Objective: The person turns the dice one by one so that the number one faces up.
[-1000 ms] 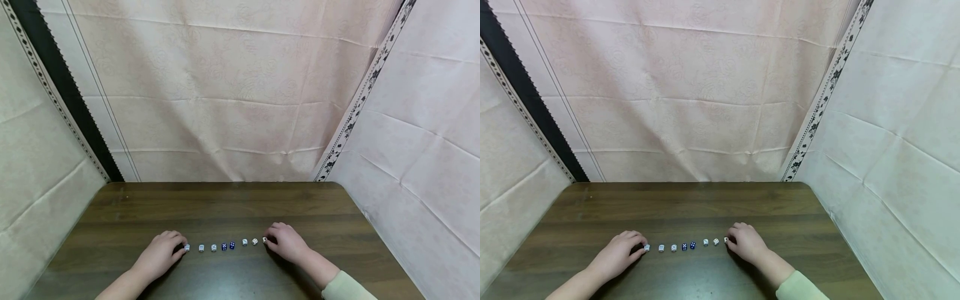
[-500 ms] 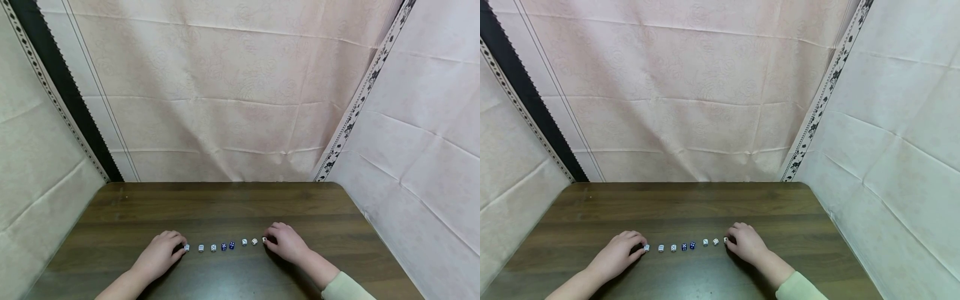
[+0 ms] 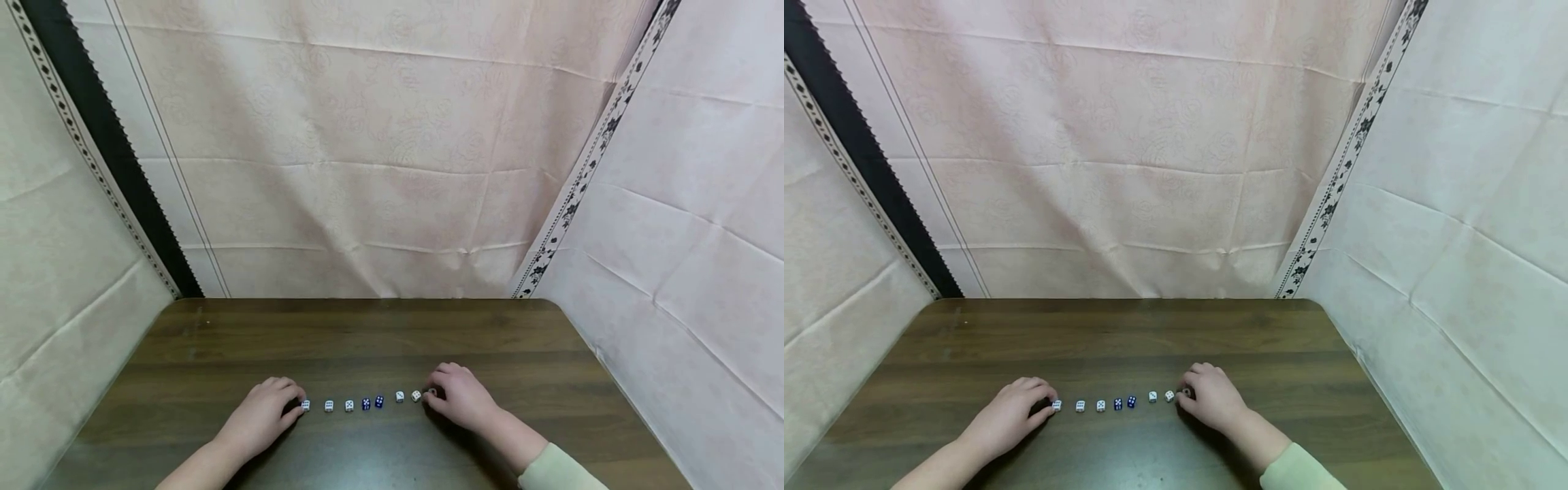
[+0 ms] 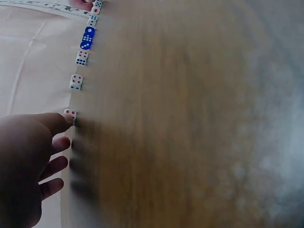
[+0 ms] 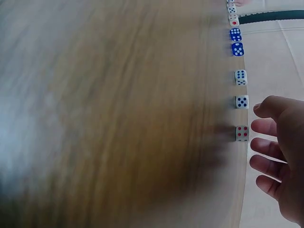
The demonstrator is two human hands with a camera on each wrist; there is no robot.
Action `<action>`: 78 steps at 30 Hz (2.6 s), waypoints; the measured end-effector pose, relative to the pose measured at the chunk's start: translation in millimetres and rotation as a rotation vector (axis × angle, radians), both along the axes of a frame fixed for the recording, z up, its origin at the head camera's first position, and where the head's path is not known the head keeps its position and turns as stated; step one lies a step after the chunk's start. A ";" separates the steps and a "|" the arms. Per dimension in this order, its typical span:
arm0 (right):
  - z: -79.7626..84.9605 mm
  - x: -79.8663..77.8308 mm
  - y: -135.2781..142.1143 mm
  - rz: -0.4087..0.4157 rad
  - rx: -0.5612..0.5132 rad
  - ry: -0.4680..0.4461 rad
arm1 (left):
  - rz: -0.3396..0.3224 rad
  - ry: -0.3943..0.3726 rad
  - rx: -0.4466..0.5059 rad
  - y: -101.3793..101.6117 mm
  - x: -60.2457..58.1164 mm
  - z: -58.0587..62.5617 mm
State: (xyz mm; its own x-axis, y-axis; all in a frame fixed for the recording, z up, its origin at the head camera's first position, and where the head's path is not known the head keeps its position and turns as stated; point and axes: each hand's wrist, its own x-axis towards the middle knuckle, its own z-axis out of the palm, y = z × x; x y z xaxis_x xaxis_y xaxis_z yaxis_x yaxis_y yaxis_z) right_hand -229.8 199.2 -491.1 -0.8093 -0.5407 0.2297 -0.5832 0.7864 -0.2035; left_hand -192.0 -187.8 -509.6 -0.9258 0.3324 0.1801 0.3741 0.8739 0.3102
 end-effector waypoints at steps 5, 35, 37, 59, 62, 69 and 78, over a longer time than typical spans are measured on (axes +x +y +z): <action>-0.1 1.1 -6.4 0.002 0.007 0.002 | 0.004 -0.005 -0.002 0.2 -0.9 -0.7; -6.2 -4.3 -20.5 -0.029 0.065 0.031 | 0.002 -0.005 -0.007 0.6 0.2 0.2; -6.5 -4.8 -21.1 -0.025 0.064 0.029 | -0.003 0.002 -0.009 0.4 0.2 0.2; -4.3 -3.6 -21.0 0.047 0.042 0.025 | -0.011 -0.002 -0.001 1.3 1.8 3.9; -2.7 -3.5 -20.8 0.049 0.051 0.022 | -0.005 -0.005 -0.001 1.2 0.9 2.6; -2.2 -2.7 -19.8 0.062 0.047 0.025 | -0.003 -0.002 -0.002 1.3 1.2 2.4; -2.1 -2.2 -18.3 0.062 0.049 0.028 | -0.025 0.013 -0.004 0.3 0.2 1.5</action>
State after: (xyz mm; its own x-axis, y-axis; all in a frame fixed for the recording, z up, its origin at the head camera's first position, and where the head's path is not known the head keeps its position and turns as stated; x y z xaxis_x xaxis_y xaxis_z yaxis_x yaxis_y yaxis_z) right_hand -232.1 180.8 -493.3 -0.7676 -0.6004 0.2243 -0.6359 0.7573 -0.1487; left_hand -191.8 -187.5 -508.0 -0.9148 0.3558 0.1909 0.3996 0.8658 0.3012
